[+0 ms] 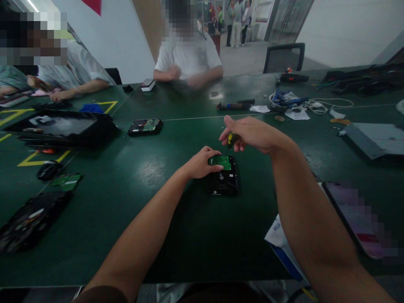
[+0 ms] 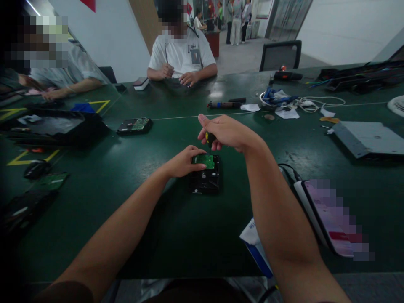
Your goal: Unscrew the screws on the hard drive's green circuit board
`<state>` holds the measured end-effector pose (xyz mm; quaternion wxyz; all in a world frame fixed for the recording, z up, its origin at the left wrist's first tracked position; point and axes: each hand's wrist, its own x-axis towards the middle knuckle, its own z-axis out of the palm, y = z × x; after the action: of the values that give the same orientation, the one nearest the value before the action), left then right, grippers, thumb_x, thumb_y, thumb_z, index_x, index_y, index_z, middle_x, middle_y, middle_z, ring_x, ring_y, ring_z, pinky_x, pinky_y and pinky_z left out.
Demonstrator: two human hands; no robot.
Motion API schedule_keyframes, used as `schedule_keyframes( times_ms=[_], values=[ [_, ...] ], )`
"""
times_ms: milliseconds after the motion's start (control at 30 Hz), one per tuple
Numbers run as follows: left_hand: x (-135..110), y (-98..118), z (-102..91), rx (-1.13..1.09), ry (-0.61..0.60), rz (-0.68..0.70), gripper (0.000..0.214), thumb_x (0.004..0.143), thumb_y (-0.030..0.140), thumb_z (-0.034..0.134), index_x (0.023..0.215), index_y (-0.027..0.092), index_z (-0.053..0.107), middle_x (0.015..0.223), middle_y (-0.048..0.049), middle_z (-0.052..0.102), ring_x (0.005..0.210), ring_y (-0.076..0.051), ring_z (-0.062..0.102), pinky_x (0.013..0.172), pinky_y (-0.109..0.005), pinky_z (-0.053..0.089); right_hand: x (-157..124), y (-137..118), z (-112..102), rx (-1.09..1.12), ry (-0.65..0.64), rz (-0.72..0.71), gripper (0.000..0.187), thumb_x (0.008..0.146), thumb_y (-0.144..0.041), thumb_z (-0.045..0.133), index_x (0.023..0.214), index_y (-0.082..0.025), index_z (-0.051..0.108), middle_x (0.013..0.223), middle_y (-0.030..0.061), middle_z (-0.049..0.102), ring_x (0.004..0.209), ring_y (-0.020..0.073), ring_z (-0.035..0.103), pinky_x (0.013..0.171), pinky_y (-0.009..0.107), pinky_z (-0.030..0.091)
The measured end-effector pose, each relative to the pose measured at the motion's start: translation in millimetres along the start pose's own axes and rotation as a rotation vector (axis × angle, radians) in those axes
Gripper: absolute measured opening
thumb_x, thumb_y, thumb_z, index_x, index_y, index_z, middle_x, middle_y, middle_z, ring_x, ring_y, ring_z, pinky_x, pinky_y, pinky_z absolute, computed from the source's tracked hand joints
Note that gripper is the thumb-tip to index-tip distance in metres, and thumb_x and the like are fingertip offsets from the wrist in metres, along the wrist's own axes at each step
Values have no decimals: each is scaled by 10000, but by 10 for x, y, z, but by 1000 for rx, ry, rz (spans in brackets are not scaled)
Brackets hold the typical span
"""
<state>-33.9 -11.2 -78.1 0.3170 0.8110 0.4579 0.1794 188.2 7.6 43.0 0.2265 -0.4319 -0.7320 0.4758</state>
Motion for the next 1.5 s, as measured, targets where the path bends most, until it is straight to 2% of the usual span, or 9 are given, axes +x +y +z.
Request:
schedule_keyframes(
  times_ms=[200, 467, 600, 700, 833, 967, 1200, 1400, 1500],
  values=[
    [5, -5, 1, 14, 9, 11, 664, 883, 529, 726, 1453, 211, 603, 1364, -128, 528, 1190, -301, 609, 1109, -483, 481, -28, -49, 17, 95, -57, -12, 284, 1023, -464, 580, 1020, -238, 751, 1036, 52, 766, 720, 167, 699, 652, 316, 582],
    [-6, 23, -10, 16, -2, -21, 665, 889, 529, 719, 1464, 220, 594, 1348, -114, 526, 1166, -286, 611, 1090, -469, 497, 6, -92, 14, -443, 239, -72, 325, 940, -452, 688, 748, -190, 685, 766, 45, 688, 676, 158, 584, 605, 313, 411],
    [3, 17, -2, 22, 0, -14, 669, 892, 532, 718, 1470, 220, 591, 1347, -117, 525, 1152, -282, 613, 1096, -472, 494, 34, -67, 75, -223, 177, -83, 136, 966, -273, 597, 917, -190, 692, 909, 61, 752, 601, 129, 566, 533, 298, 433],
    [12, 9, 9, 21, 11, 9, 648, 898, 520, 716, 1456, 210, 603, 1346, -124, 527, 1157, -286, 611, 1110, -478, 481, 45, -59, 113, -75, 97, -110, 163, 1010, -248, 537, 959, -194, 682, 943, 73, 759, 651, 139, 608, 517, 275, 464],
    [20, 1, 18, 17, 16, 20, 619, 898, 510, 719, 1437, 224, 615, 1370, -123, 526, 1185, -298, 602, 1122, -498, 470, 45, -57, 121, 97, -3, -151, 253, 1068, -311, 496, 948, -196, 686, 999, 92, 740, 904, 187, 690, 692, 279, 601],
    [23, -6, 20, 7, 12, 11, 612, 896, 514, 721, 1434, 241, 620, 1372, -115, 529, 1181, -297, 604, 1127, -506, 466, 30, -36, 76, 151, -26, -135, 219, 1065, -305, 519, 1044, -199, 708, 1051, 93, 744, 1009, 206, 692, 802, 311, 640],
    [8, -18, 11, 3, 11, -8, 665, 882, 526, 731, 1457, 217, 605, 1345, -122, 532, 1153, -287, 614, 1086, -476, 495, -32, -49, -31, -156, 99, -141, 222, 986, -416, 668, 1074, -230, 752, 969, 51, 764, 836, 186, 684, 690, 296, 588],
    [9, -21, 12, 1, 10, -10, 657, 876, 511, 739, 1455, 232, 604, 1346, -119, 533, 1157, -289, 617, 1078, -480, 501, -66, -135, -71, -697, 288, -94, 355, 1008, -437, 593, 819, -187, 758, 800, 79, 733, 771, 216, 666, 706, 342, 472],
    [11, -19, 17, -3, 17, -3, 654, 874, 506, 743, 1449, 225, 609, 1343, -118, 532, 1161, -287, 616, 1085, -474, 500, -52, -134, -54, -792, 325, -92, 351, 1032, -373, 534, 848, -170, 753, 857, 105, 751, 767, 215, 672, 711, 342, 452]
  ],
)
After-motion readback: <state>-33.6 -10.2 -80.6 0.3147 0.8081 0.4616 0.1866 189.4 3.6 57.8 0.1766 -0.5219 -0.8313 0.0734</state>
